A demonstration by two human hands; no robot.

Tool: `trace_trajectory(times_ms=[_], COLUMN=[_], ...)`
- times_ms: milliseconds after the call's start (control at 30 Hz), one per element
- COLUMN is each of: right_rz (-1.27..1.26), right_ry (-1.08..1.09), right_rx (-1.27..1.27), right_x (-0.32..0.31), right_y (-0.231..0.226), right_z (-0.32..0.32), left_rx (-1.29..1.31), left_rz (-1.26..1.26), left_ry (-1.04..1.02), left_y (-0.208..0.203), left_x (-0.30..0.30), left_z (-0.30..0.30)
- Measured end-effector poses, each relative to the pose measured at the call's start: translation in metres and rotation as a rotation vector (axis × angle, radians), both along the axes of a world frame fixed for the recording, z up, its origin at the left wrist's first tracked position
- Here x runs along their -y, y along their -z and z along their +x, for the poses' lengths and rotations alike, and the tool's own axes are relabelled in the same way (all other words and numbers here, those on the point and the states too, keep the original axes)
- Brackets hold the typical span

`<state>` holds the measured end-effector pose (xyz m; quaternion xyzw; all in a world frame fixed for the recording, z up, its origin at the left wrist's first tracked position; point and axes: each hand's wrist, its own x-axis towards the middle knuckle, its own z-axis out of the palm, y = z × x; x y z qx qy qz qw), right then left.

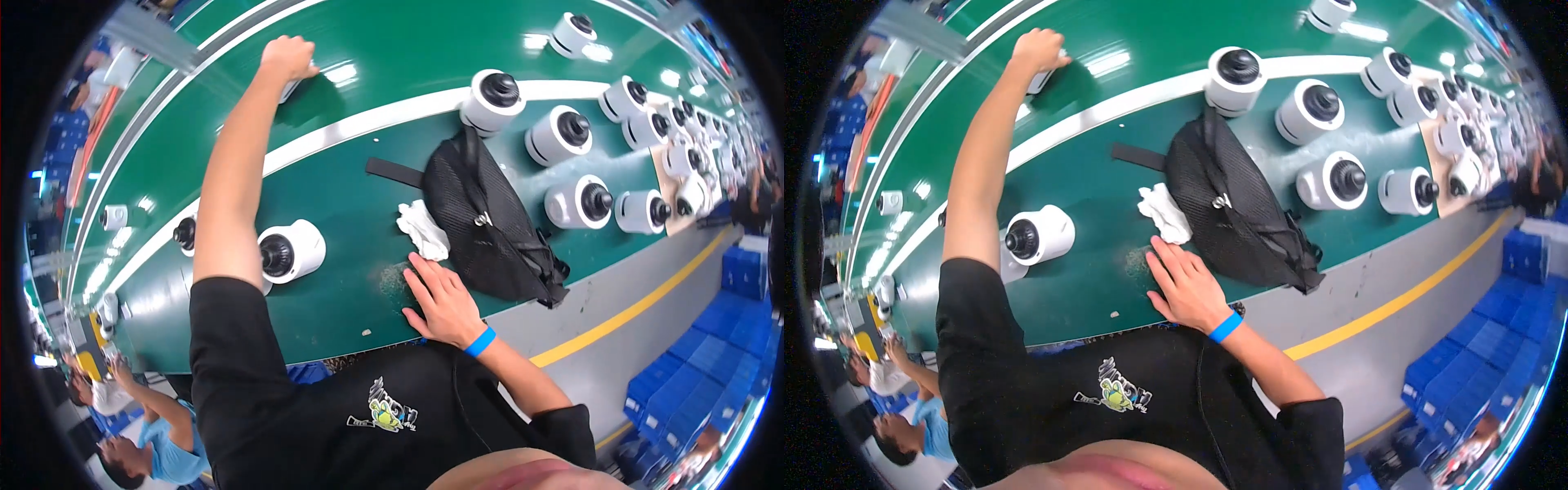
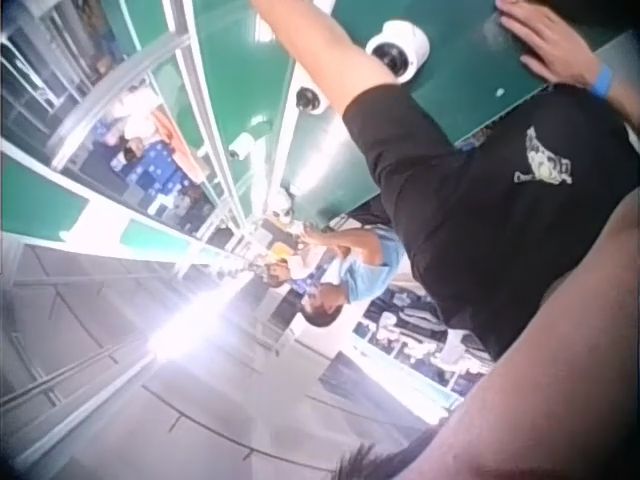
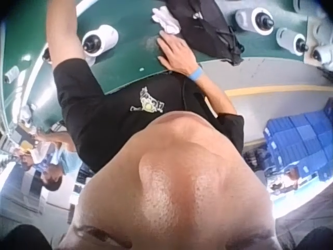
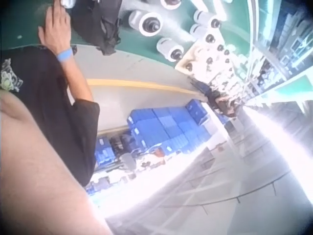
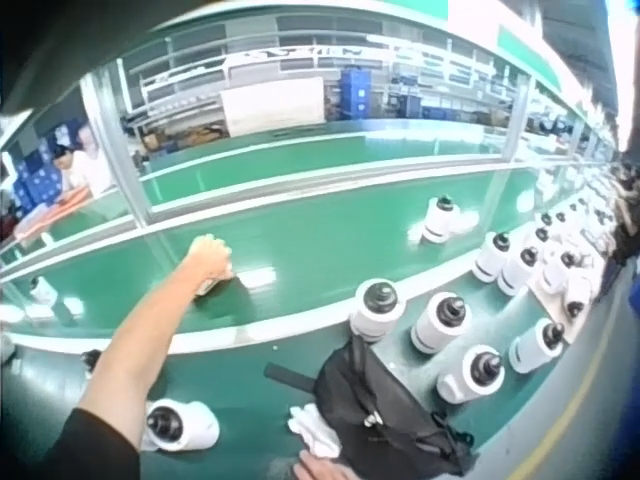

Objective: Assembling the internal components and housing of security cameras on an industrial production line.

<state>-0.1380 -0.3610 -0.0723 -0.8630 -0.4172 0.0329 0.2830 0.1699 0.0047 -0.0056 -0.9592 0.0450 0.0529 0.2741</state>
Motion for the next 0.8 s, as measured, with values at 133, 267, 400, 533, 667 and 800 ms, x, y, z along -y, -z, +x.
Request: trace_trajectory(times_ms=[133,267,400,533,667,800], right_rz=[-0.031,-0.036,-0.054,-0.054,-0.05,-0.032], right_ry=[0.036,0.027,0.032,0.037,0.048,0.038], right_rx=[0.03,0.039,0.032,0.048,0.047,0.037], right_x=[0.002,-0.003,-0.004,-0.007,-0.003,-0.006], right_y=[0.004,0.003,0.001,0.001,-0.001,0.001], right_z=[0.001,0.0,0.001,0.0,0.0,-0.001], left_rx=[-0.091,0.025,0.332,0.376,0.385,0.375], left_rz=[-0.106,-0.434,-0.629,-0.663,-0.581,-0.407], left_ry=[-0.269,-0.597,-0.756,-0.732,-0.709,-0.723], left_y=[-0.01,0.01,0.008,0.01,0.022,0.028], left_x=[0.004,-0.066,-0.075,-0.067,-0.04,-0.019], left_z=[0.017,0.03,0.001,0.006,0.031,0.03])
